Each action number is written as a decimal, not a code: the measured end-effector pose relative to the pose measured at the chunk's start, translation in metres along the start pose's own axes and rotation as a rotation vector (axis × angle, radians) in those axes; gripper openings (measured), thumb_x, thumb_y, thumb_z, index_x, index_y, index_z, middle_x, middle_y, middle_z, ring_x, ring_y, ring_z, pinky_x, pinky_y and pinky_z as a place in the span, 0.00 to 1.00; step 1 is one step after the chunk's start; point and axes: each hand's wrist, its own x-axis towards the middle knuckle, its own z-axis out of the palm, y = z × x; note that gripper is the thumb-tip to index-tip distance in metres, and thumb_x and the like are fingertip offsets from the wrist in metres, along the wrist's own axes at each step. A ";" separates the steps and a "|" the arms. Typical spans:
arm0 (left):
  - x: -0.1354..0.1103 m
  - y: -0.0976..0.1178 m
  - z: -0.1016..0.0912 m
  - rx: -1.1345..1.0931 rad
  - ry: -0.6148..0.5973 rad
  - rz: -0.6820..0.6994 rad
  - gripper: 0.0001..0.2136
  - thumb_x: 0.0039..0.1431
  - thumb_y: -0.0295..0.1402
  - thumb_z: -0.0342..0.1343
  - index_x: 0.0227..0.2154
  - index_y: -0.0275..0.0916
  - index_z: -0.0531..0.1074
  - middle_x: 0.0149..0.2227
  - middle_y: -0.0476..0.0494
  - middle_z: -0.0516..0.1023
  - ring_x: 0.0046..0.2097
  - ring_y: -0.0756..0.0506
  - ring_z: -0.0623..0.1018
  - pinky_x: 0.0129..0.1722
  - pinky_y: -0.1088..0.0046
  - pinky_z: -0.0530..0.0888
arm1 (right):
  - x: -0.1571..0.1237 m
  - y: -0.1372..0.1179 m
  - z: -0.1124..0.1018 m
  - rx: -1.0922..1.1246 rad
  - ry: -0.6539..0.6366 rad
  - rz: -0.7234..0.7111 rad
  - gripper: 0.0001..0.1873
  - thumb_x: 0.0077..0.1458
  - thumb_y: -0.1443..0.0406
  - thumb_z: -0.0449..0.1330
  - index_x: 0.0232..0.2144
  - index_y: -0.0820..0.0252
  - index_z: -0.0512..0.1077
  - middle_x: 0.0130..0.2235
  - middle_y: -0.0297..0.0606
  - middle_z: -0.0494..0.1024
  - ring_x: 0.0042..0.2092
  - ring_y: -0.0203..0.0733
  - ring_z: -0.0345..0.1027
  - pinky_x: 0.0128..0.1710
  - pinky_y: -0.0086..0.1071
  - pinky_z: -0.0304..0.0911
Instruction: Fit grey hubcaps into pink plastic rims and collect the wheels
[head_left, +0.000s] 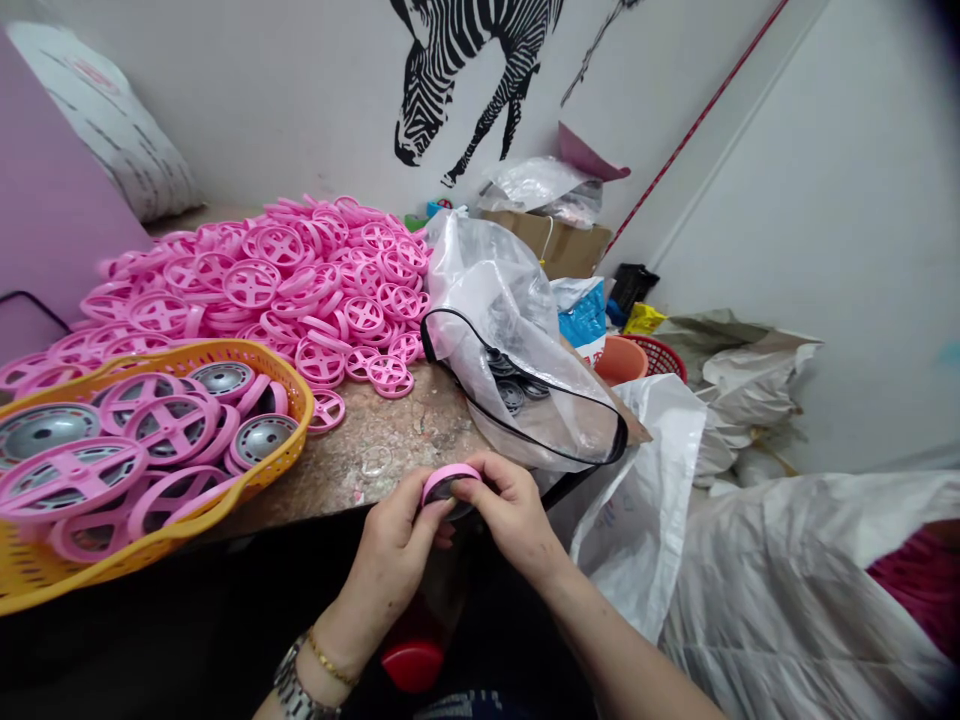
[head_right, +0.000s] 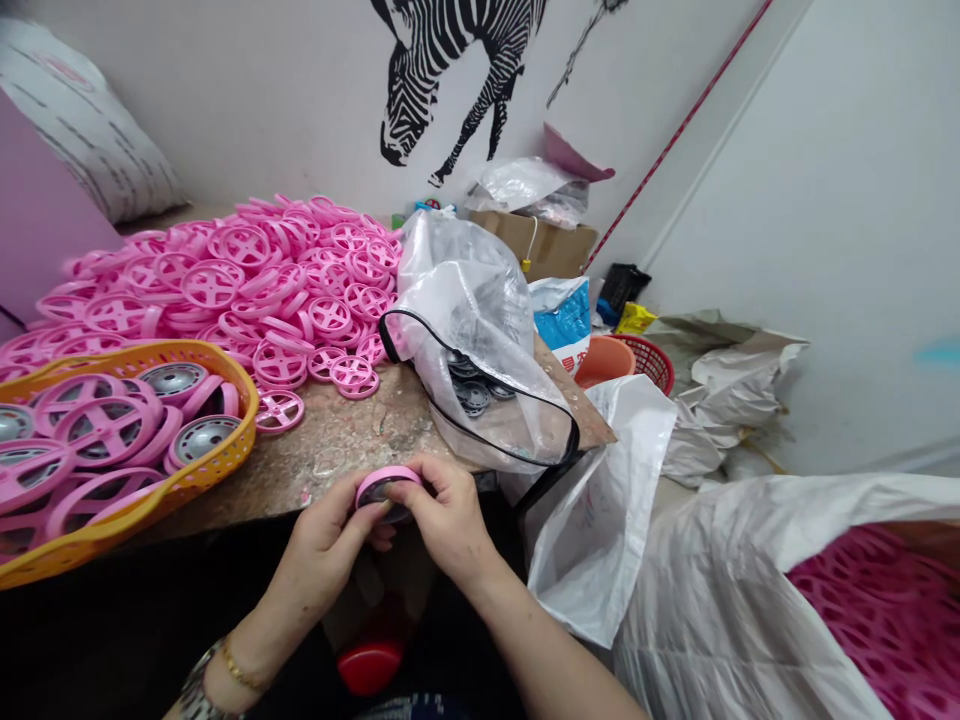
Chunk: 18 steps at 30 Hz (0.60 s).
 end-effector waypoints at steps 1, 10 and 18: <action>0.001 0.001 0.000 -0.017 0.019 -0.005 0.08 0.57 0.35 0.60 0.39 0.42 0.78 0.34 0.45 0.78 0.30 0.44 0.79 0.28 0.70 0.78 | 0.002 0.001 0.001 0.017 0.006 0.022 0.05 0.52 0.64 0.62 0.27 0.59 0.75 0.26 0.31 0.73 0.31 0.36 0.64 0.34 0.29 0.60; 0.002 -0.005 -0.009 -0.029 0.002 -0.103 0.24 0.56 0.35 0.60 0.56 0.41 0.68 0.34 0.46 0.78 0.26 0.45 0.78 0.26 0.69 0.79 | 0.012 0.007 0.004 0.177 -0.146 0.128 0.08 0.52 0.63 0.62 0.36 0.59 0.74 0.33 0.33 0.75 0.36 0.38 0.68 0.37 0.30 0.65; -0.001 -0.003 -0.012 -0.026 0.085 -0.016 0.25 0.55 0.34 0.61 0.57 0.43 0.68 0.29 0.49 0.78 0.24 0.47 0.77 0.23 0.72 0.77 | 0.011 -0.004 0.013 0.108 -0.106 0.010 0.09 0.52 0.67 0.59 0.38 0.57 0.72 0.35 0.33 0.75 0.38 0.39 0.69 0.41 0.31 0.66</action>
